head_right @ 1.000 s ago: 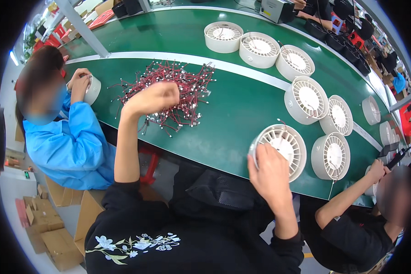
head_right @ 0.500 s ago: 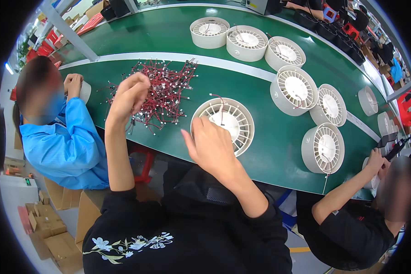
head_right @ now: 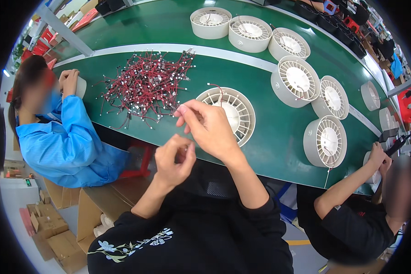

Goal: The worker is sitting at an assembly line, picking up white circular housings from a box and inserting small electronic components into them.

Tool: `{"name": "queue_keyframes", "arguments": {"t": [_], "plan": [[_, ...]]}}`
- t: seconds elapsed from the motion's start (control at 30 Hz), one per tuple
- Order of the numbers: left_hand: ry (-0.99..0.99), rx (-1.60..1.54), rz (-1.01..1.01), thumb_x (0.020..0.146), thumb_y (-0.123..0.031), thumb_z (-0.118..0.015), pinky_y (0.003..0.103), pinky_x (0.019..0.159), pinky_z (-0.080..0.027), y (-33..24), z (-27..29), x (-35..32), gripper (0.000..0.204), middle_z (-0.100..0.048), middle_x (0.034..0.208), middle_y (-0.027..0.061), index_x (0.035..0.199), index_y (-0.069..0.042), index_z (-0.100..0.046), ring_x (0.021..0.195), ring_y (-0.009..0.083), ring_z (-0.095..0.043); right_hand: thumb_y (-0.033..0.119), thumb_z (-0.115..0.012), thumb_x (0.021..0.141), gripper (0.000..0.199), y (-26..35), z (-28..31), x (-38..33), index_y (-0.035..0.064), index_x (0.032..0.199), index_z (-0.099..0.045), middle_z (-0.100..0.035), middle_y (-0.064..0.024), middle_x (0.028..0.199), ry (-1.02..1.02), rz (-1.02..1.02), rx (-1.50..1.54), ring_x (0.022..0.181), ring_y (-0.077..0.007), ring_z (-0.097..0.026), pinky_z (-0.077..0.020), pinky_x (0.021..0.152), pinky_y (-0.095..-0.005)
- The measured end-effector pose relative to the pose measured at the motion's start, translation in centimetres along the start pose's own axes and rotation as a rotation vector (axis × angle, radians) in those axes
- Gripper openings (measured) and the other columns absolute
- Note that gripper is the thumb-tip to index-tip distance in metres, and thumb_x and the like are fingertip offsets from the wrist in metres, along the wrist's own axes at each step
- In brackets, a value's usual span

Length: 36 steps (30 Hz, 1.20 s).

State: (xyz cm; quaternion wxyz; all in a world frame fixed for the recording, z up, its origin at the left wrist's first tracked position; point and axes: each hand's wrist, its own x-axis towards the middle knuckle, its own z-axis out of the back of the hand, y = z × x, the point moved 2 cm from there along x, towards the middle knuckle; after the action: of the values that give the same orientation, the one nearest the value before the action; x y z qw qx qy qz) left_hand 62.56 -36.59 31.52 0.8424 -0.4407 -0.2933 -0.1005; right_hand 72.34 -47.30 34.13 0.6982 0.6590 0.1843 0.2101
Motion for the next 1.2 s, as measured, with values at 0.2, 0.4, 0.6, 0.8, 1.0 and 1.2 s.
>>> {"name": "queue_keyframes", "arguments": {"t": [0.2, 0.4, 0.6, 0.8, 1.0, 1.2], "plan": [[0.046, -0.049, 0.031, 0.079, 0.004, -0.073, 0.03, 0.046, -0.042, 0.2, -0.5, -0.8, 0.021, -0.056, 0.071, 0.005, 0.094, -0.003, -0.061, 0.049, 0.0146, -0.055, 0.007, -0.062, 0.098, 0.014, 1.0, 0.6, -2.2, -0.0043, 0.102, -0.068, -0.07, -0.0064, 0.088, 0.078, 0.184, -0.069, 0.078, -0.0098, -0.065, -0.0517, 0.068, -0.0225], [0.132, -0.309, 0.296, 0.082, 0.01, -0.069, 0.022, 0.052, -0.048, -1.4, 2.0, 1.0, 0.02, -0.058, 0.092, 0.011, 0.098, 0.002, -0.062, 0.064, 0.0112, -0.062, -0.003, -0.069, 0.09, 0.011, 2.2, 2.8, -4.2, -0.0034, 0.101, -0.068, -0.068, -0.0067, 0.088, -0.014, 0.219, -0.23, 0.078, -0.0103, -0.065, -0.0527, 0.066, -0.0253], [0.127, -0.526, 0.309, 0.089, 0.011, -0.064, 0.023, 0.055, -0.054, -0.8, 1.4, 0.9, 0.016, -0.056, 0.099, 0.012, 0.104, 0.005, -0.06, 0.071, 0.0137, -0.065, -0.006, -0.072, 0.084, 0.014, 2.4, 1.7, -6.6, -0.0018, 0.097, -0.069, -0.067, -0.0085, 0.086, -0.056, 0.185, -0.358, 0.073, -0.0154, -0.065, -0.0519, 0.062, -0.0292], [0.238, -0.709, 0.659, 0.094, 0.007, -0.062, 0.024, 0.054, -0.056, -0.5, 0.7, 0.6, 0.007, -0.057, 0.088, 0.0119, 0.099, 0.005, -0.058, 0.061, 0.0152, -0.064, -0.004, -0.072, 0.072, 0.021, 2.6, 2.5, -6.6, -0.0001, 0.092, -0.067, -0.062, -0.0071, 0.086, -0.098, 0.621, -0.81, 0.069, -0.0237, -0.06, -0.0498, 0.057, -0.0337], [0.346, -1.234, 0.66, 0.096, 0.0, -0.063, 0.024, 0.043, -0.052, 0.7, 0.9, 1.0, 0.006, -0.062, 0.085, 0.0142, 0.098, 0.003, -0.057, 0.052, 0.0152, -0.061, -0.004, -0.072, 0.063, 0.032, 2.5, 3.6, -5.6, -0.0011, 0.096, -0.069, -0.064, -0.0073, 0.087, 0.026, 0.789, -0.695, 0.07, -0.0231, -0.063, -0.0505, 0.056, -0.0333], [0.361, -1.736, 0.813, 0.099, -0.006, -0.062, 0.025, 0.036, -0.048, 1.1, -0.4, 0.1, 0.009, -0.067, 0.089, 0.0163, 0.099, 0.002, -0.058, 0.052, 0.0152, -0.06, -0.008, -0.076, 0.069, 0.027, 1.3, 2.7, -6.4, 0.0005, 0.095, -0.074, -0.067, -0.0087, 0.08, -0.166, 0.789, -0.635, 0.061, -0.0222, -0.066, -0.0499, 0.052, -0.0299]]}}
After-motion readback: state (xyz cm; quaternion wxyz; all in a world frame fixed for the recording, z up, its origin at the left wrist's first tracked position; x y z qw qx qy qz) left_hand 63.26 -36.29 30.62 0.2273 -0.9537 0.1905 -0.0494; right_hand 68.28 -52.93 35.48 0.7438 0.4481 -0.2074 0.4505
